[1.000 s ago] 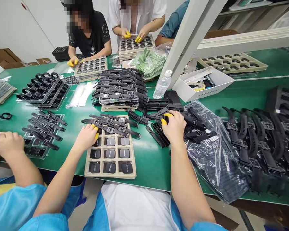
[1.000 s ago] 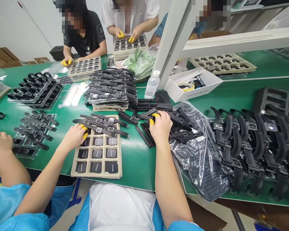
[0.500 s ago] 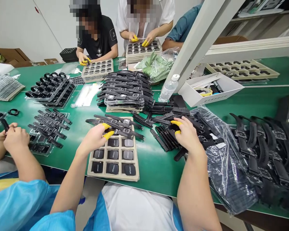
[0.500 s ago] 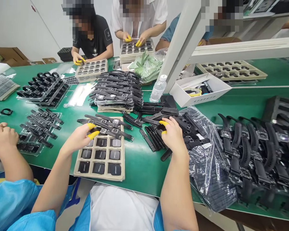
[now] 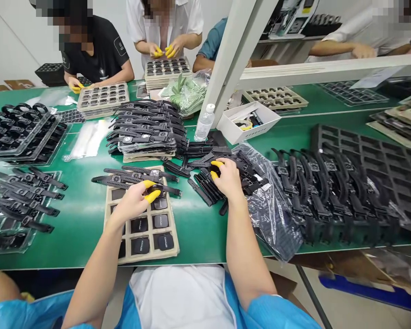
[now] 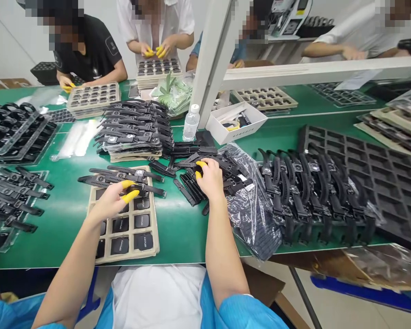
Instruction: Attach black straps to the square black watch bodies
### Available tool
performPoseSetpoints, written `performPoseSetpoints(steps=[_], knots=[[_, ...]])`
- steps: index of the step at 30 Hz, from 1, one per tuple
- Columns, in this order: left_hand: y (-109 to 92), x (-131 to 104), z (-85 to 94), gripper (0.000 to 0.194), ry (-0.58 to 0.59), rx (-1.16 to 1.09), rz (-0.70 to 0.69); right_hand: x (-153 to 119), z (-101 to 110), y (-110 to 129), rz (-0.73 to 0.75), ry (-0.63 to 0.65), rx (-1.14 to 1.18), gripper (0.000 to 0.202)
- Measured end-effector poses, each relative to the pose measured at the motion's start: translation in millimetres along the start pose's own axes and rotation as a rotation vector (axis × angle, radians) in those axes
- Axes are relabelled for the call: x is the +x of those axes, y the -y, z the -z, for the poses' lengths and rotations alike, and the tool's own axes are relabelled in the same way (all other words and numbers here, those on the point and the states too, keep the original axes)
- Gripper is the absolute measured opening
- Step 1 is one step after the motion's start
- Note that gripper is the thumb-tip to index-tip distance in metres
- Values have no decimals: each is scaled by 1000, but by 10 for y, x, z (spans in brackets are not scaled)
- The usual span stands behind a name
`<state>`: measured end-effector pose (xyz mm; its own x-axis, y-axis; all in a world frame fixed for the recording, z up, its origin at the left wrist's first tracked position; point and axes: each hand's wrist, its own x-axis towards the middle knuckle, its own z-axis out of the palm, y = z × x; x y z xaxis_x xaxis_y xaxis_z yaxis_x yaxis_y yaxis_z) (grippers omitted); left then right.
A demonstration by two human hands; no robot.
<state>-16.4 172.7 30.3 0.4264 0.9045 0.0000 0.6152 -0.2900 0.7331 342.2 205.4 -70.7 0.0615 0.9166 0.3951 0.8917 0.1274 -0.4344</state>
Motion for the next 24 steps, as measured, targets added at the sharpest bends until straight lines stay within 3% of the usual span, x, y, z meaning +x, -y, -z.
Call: performPoseSetpoints(steps=[4,7,10,12,14,16,18,20,24], knots=[[104,-13,-119,31,20,-81,40,16,-26,70,-71,-39,-25,17],[155,-34,-179,27,-7,-177,61,49,-3,107,-134,-198,88,12],[200,-41,-286,22,-45,-323,36,39,43,319,-166,-409,429,12],[219,-30,-373,20,-58,-391,-7,-36,50,610,-195,-420,792,15],[228,-11,-443,19,-61,-405,-57,-166,25,967,-288,-234,1177,22],[230,10,-478,21,-77,-344,-105,-315,-24,1299,-368,167,1487,36],[226,26,-476,26,-93,-238,-147,-434,-73,1530,-419,502,1633,46],[219,35,-457,31,-98,-146,-188,-499,-104,1637,-430,654,1644,44],[211,40,-434,40,-83,-32,-299,-519,-104,1619,-343,773,1571,38]])
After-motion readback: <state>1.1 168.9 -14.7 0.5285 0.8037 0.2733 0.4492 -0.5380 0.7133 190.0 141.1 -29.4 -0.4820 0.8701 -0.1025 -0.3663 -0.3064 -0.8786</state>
